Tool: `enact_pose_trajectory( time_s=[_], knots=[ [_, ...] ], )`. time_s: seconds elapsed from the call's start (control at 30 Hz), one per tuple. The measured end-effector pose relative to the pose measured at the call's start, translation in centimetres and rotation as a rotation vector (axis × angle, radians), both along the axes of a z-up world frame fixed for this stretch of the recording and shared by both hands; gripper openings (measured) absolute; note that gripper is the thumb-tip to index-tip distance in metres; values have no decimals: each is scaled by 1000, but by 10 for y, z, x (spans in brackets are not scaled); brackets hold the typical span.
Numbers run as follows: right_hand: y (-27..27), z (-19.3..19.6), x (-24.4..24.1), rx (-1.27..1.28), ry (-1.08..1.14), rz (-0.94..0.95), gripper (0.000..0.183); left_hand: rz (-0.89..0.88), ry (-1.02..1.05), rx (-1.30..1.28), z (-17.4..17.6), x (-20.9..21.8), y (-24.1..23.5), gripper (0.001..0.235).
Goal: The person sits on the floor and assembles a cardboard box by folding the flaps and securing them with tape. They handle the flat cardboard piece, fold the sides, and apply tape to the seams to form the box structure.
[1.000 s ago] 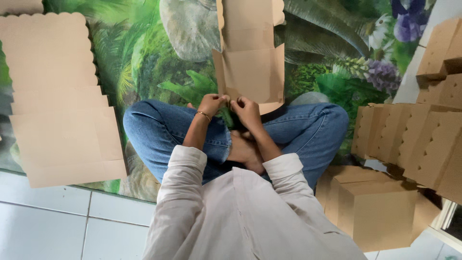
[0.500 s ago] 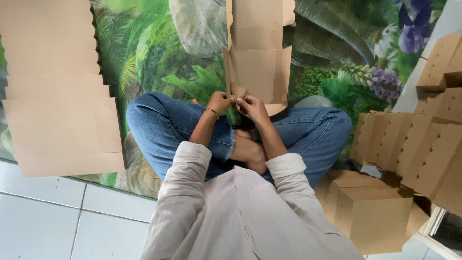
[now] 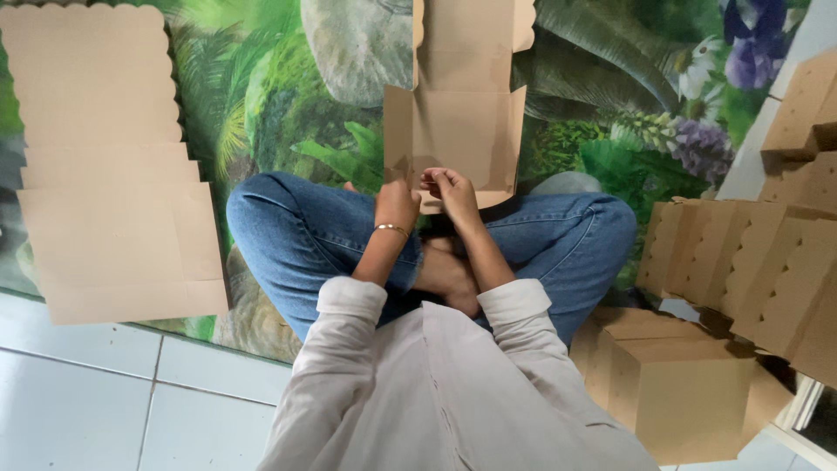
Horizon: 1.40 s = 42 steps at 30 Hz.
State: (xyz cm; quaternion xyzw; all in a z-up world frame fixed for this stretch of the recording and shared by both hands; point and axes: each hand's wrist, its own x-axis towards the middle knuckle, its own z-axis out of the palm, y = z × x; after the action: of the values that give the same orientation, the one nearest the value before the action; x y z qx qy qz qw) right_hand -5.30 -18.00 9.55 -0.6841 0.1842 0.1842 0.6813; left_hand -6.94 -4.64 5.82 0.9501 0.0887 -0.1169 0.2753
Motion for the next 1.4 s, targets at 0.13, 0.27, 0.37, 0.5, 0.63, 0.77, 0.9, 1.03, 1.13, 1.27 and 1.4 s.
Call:
enact_pose_trajectory(
  time_s=[0.13, 0.27, 0.37, 0.5, 0.63, 0.77, 0.9, 1.03, 1.13, 1.27, 1.4],
  knots=[
    [3, -9, -5, 4, 11, -19, 23, 33, 29, -36, -16, -11, -6, 23],
    [8, -7, -4, -23, -9, 9, 22, 125, 0, -33, 8, -11, -13, 18],
    [5, -6, -5, -56, -18, 18, 22, 164, -71, 71, 8, -11, -23, 20],
    [8, 10, -5, -116, -59, 42, 22, 189, -42, 128, 5, -5, -27, 29],
    [9, 28, -8, -143, -51, 53, 23, 189, 4, 180, -2, 1, -33, 32],
    [5, 2, -5, -194, -86, 70, 22, 146, -1, 350, -21, 7, -39, 34],
    [7, 14, -8, -182, -53, 46, 22, 67, 4, 419, -18, 11, -39, 36],
    [8, 8, -6, -164, -73, 46, 22, 87, 10, 334, -5, 4, -33, 38],
    [7, 6, -4, -185, -85, 19, 21, 99, 0, 335, -11, 5, -34, 39],
    [5, 21, -6, -239, -100, 51, 21, 104, -30, 417, -19, 8, -38, 28],
    [5, 27, -5, -251, -108, 44, 21, 109, -29, 401, -32, 14, -37, 20]
  ],
)
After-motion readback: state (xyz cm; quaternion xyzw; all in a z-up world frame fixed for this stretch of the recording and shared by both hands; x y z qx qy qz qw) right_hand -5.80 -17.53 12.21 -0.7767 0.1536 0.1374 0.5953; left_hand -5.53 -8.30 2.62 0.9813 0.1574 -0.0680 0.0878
